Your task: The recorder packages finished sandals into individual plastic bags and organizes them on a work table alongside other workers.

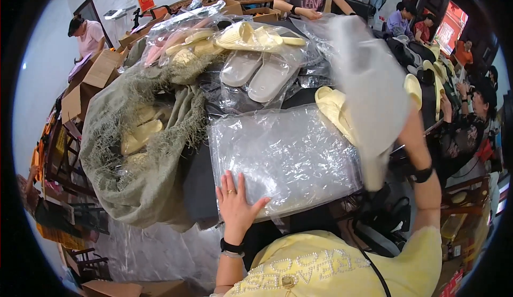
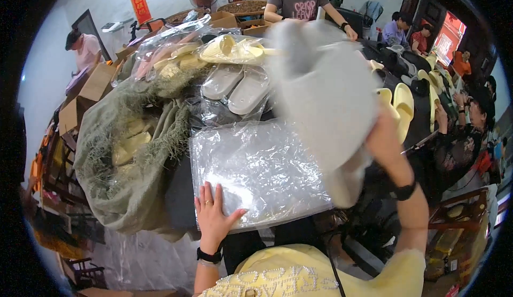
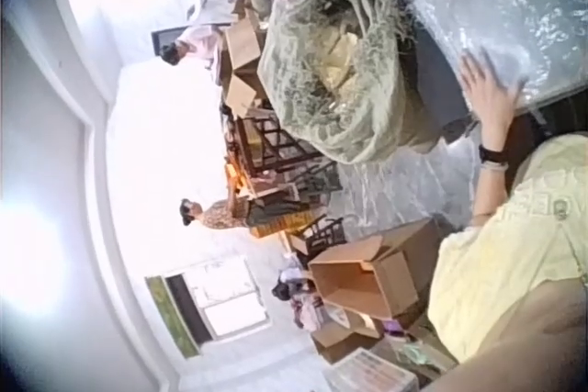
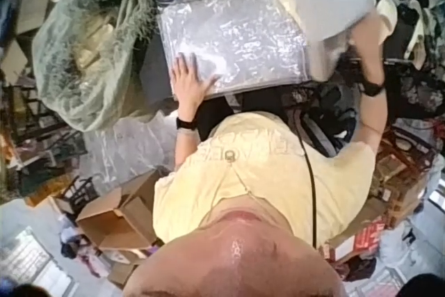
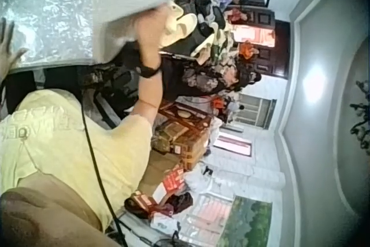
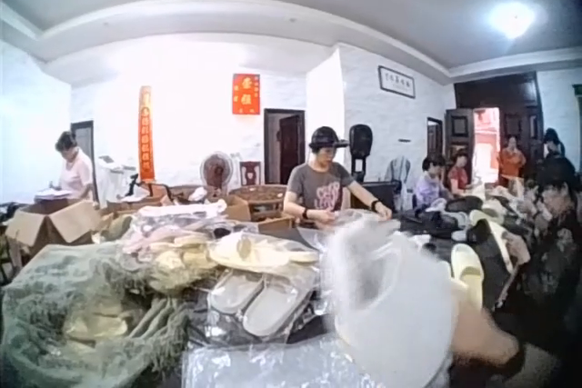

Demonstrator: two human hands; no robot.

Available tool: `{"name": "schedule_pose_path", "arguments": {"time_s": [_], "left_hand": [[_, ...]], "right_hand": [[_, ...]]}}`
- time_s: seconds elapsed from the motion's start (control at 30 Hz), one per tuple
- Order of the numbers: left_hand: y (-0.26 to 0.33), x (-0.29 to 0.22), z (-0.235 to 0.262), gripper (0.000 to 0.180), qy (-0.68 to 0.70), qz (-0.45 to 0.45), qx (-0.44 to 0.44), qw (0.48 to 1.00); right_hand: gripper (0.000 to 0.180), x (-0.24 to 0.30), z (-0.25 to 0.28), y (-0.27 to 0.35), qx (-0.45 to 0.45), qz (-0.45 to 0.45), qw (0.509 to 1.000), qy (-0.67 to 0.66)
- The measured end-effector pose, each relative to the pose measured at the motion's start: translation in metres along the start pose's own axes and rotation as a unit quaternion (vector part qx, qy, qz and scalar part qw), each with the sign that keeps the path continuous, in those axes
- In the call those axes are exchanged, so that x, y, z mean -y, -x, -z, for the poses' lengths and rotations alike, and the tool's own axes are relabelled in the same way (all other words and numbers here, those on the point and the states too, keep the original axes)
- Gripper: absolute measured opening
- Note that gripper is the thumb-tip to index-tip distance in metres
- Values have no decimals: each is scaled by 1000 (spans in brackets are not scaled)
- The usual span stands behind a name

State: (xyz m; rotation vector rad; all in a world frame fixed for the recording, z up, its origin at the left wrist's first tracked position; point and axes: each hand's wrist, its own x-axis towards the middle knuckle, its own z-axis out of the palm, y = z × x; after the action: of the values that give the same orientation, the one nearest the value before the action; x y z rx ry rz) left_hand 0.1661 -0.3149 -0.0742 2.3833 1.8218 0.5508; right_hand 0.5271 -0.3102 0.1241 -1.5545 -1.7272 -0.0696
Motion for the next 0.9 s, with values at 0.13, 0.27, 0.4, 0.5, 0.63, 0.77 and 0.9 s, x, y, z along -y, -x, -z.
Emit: {"name": "schedule_pose_path", "arguments": {"time_s": [0.13, 0.27, 0.4, 0.5, 0.63, 0.77, 0.9], "left_hand": [[34, 51, -66, 75, 37, -63, -21, 997], [67, 72, -91, 55, 120, -137, -67, 981], [4, 11, -15, 54, -11, -104, 6, 994], [2, -2, -9, 89, -4, -2, -37, 999], [1, 1, -5, 92, 4, 2, -32, 999], [0, -1, -3, 93, -2, 7, -49, 999], [4, 9, -11, 77, 14, -13, 12, 1000]], "right_hand": [[19, 81, -113, 21, 227, 144, 955, -123], [18, 95, -184, 73, 393, 175, 901, -60], [25, 42, -194, 87, 357, 45, 932, -53], [29, -11, -175, 74, 317, -109, 940, 71], [28, -57, -149, 66, 258, -111, 952, 120], [23, -41, -154, 65, 250, -82, 964, 42], [20, 31, -167, 46, 364, 60, 927, -63]]}}
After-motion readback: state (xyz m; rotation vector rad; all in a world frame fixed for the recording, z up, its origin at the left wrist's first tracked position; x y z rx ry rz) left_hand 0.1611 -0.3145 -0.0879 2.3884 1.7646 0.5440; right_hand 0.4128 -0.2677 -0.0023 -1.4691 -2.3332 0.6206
